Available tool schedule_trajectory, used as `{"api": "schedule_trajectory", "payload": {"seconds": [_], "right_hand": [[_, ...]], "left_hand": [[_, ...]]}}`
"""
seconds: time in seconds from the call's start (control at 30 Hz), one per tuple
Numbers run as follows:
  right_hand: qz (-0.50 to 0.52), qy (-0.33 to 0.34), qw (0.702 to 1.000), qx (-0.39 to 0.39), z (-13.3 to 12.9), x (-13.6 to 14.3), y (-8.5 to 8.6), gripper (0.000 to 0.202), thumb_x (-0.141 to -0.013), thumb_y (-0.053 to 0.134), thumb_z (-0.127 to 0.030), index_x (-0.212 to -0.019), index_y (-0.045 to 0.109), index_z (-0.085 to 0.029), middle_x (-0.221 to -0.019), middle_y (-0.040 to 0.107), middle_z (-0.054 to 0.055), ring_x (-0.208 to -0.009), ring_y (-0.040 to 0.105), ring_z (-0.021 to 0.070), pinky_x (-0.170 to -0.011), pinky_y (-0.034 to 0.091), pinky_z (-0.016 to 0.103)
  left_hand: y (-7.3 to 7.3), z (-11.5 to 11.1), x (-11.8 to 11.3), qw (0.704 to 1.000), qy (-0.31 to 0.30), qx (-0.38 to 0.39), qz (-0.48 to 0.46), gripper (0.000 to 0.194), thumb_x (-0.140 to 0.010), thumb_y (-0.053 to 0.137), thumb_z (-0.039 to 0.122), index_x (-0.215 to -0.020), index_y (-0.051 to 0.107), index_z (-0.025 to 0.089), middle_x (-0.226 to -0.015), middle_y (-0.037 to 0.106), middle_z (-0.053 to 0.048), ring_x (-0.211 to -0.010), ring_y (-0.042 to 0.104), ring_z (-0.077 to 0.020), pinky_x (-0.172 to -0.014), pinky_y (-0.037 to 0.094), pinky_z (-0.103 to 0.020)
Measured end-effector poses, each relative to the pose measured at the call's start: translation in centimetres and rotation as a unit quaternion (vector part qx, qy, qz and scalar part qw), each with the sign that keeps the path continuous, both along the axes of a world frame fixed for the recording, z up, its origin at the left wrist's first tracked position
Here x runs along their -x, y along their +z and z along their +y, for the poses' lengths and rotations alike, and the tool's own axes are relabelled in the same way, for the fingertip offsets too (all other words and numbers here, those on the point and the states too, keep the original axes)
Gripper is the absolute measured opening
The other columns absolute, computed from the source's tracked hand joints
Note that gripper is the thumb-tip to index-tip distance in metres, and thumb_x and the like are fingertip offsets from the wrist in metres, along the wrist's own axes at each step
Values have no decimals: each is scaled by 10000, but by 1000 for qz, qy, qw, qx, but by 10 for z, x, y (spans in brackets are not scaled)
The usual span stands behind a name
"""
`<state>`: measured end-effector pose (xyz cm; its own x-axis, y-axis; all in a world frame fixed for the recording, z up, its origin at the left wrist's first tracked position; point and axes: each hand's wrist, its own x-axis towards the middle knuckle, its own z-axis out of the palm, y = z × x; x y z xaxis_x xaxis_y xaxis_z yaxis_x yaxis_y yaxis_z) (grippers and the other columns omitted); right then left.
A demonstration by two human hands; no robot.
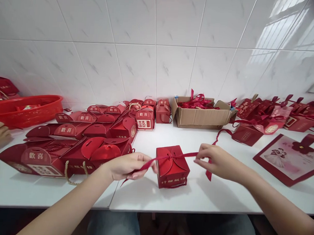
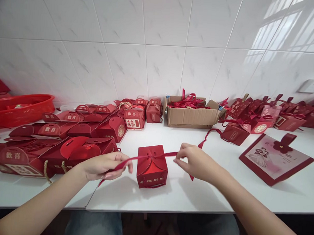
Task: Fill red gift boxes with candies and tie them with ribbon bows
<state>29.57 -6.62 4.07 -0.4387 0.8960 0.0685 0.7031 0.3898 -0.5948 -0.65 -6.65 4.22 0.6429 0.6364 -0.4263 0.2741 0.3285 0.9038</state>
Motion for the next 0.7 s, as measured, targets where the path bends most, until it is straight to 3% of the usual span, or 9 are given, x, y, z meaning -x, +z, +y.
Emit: {"api": "schedule_trajectory", "payload": {"seconds": [0.07,0.13,0.2,0.27,0.37,0.47,0.6,0.7], "right_hand": [[-19,-100,985,-138,9,16,-3,281,-853,497,-303,-713,701,-170,-785,528,68,-634,496,157,-601,387,299],[53,-136,972,-184,18,36,-5,283,-848,513,-326,-753,726,-165,-740,526,56,-640,491,156,-609,382,293],[152,-97,977,-116,24,52,-5,293,-811,577,-395,-695,717,-165,-686,525,30,-623,485,137,-594,380,271],[211,-36,977,-11,25,64,-4,303,-745,647,-421,-607,677,-153,-670,529,11,-596,468,112,-560,371,247],[225,-14,973,56,22,69,-4,232,-676,693,-348,-591,644,-138,-678,537,-1,-598,448,97,-539,366,226],[226,-29,969,95,20,67,-4,135,-665,646,-263,-632,628,-134,-672,542,-5,-600,440,96,-521,354,217],[200,38,961,186,23,60,5,66,-656,567,-210,-616,581,-159,-566,464,-42,-522,352,76,-466,270,214],[141,64,966,208,27,58,15,85,-626,577,-200,-550,549,-172,-497,393,-59,-484,300,72,-442,214,222]], "left_hand": [[2,0,-16,994,81,-33,-60,321,-843,540,392,-976,678,135,-399,377,73,-335,230,-35,-375,181,-177],[-2,0,-36,979,170,-96,-63,382,-865,510,407,-1100,651,142,-434,421,64,-341,264,-42,-373,204,-179],[-10,-1,-53,954,225,-196,-16,396,-860,514,367,-1164,634,143,-459,468,49,-363,323,-61,-380,252,-186],[-20,-3,-64,915,241,-321,47,386,-858,515,320,-1188,638,162,-518,549,21,-417,403,-88,-427,335,-207],[-30,-6,-66,849,211,-470,116,392,-864,487,249,-1229,627,221,-716,689,-27,-541,533,-138,-524,418,-242],[-33,-7,-59,821,161,-530,141,432,-875,449,208,-1284,584,243,-897,734,-58,-650,623,-176,-595,466,-267],[-31,3,-47,812,86,-565,121,402,-888,419,198,-1228,632,212,-860,739,-70,-639,634,-168,-617,483,-273],[-28,16,-43,836,53,-540,76,315,-861,469,212,-1020,740,190,-716,719,-51,-533,578,-132,-542,465,-246]]}}
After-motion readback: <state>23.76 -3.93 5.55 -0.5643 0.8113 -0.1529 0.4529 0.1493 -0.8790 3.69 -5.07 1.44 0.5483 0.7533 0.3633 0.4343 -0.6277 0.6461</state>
